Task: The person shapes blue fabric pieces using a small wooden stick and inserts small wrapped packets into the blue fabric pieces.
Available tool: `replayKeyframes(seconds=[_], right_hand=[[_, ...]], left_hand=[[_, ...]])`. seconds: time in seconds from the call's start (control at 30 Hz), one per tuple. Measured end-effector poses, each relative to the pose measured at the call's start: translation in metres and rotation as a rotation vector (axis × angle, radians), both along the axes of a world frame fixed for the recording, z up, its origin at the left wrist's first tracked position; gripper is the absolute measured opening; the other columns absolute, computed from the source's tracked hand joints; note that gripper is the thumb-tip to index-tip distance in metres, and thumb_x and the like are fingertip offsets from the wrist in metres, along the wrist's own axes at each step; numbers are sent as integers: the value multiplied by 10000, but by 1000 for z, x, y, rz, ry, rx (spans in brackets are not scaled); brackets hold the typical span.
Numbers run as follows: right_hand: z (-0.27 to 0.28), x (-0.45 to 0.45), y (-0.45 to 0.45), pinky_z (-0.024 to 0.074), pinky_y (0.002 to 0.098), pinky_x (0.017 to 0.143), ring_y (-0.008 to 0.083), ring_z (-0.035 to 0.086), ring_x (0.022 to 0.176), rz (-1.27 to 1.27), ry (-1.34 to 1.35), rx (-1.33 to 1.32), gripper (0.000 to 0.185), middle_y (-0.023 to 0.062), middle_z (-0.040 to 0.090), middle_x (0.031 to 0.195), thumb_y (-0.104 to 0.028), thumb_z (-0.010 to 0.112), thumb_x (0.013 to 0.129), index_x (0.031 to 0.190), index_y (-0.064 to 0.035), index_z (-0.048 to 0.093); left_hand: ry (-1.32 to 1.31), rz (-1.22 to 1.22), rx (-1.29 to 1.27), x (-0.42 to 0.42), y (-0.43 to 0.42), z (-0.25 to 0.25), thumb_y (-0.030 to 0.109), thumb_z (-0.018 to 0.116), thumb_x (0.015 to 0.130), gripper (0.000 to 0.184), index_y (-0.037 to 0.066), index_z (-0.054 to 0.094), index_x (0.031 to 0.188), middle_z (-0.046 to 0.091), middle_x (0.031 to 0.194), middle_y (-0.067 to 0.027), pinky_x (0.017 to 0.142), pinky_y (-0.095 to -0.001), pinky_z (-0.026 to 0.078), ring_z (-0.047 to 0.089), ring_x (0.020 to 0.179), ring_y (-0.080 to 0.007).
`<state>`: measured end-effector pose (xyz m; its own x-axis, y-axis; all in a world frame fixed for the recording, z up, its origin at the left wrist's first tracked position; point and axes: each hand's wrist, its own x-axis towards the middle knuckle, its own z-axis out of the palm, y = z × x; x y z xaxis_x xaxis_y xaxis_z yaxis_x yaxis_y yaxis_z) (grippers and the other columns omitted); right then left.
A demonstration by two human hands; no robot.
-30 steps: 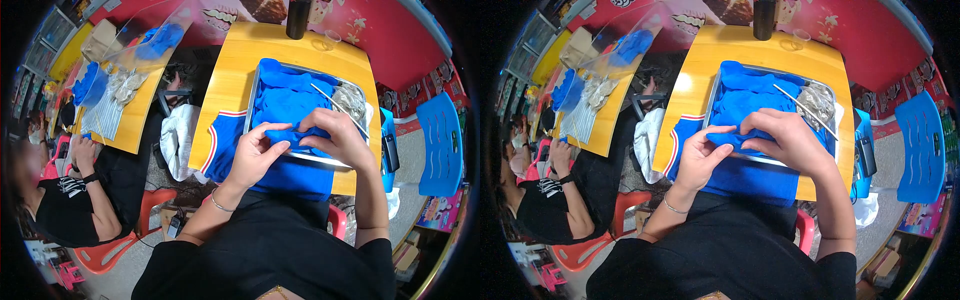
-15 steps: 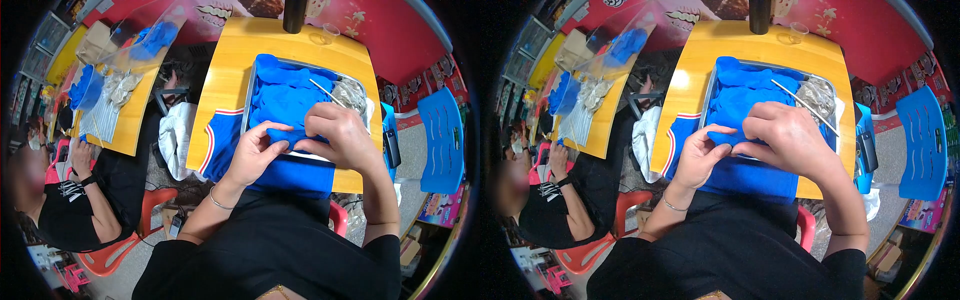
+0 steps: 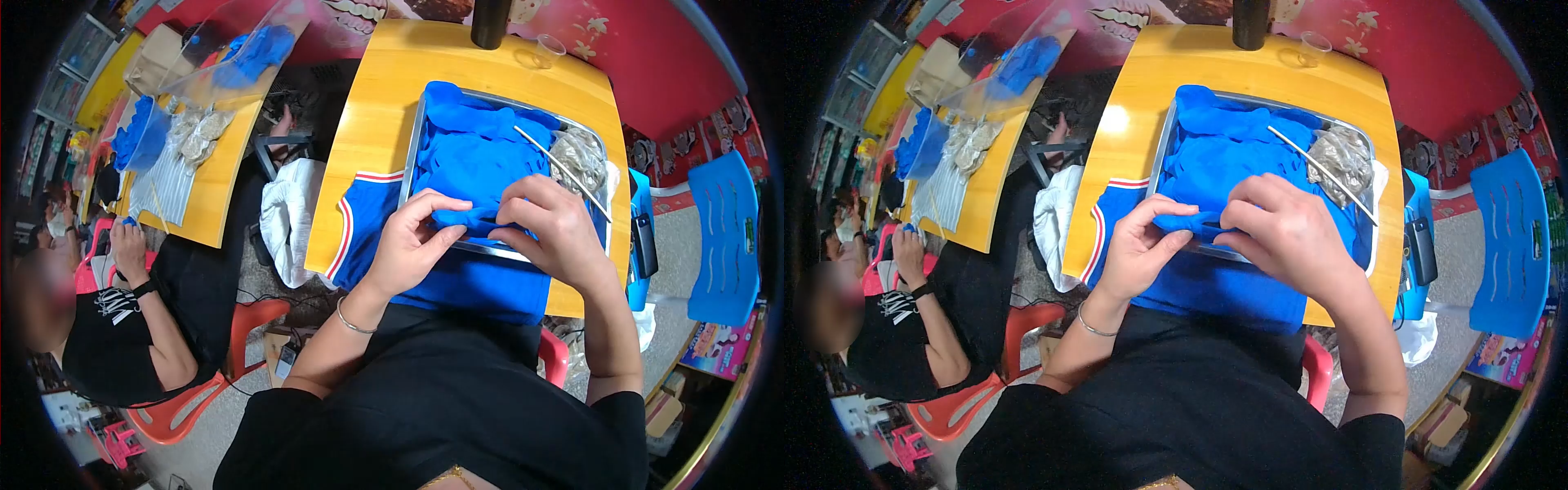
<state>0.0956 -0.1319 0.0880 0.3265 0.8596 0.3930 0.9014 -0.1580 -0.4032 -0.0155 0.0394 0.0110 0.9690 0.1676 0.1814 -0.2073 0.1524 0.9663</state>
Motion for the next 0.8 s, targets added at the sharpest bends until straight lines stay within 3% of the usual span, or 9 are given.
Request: replayKeyframes(seconds=[0.23,0.43,0.63,0.8], right_hand=[[-3,-1,1,450,360,623,256,538,715,36,40,36,190,68,524,727,-79,713,642,710,-50,538],[0,-1,-6,441,371,611,268,533,701,-19,80,14,183,81,505,707,-69,708,646,705,-48,536],[-4,-13,-12,462,345,609,249,570,704,-4,142,-15,198,81,560,730,-22,733,594,677,-34,553],[-33,-38,-27,464,358,620,258,562,711,-1,168,61,176,78,554,745,-38,700,624,706,-38,545]], left_hand=[[-37,-35,195,0,7,1,-84,548,820,211,-15,536,1019,515,1005,-87,797,-256,507,541,970,-154],[-10,43,96,1,-8,6,-59,608,790,235,0,530,1004,541,1022,-89,774,-257,493,549,966,-160],[-326,41,712,0,-7,10,-5,723,675,238,32,605,878,579,892,-101,658,-293,489,594,777,-215],[-378,-45,875,-21,-16,3,30,676,698,173,45,585,844,516,839,-72,584,-321,484,585,704,-228]])
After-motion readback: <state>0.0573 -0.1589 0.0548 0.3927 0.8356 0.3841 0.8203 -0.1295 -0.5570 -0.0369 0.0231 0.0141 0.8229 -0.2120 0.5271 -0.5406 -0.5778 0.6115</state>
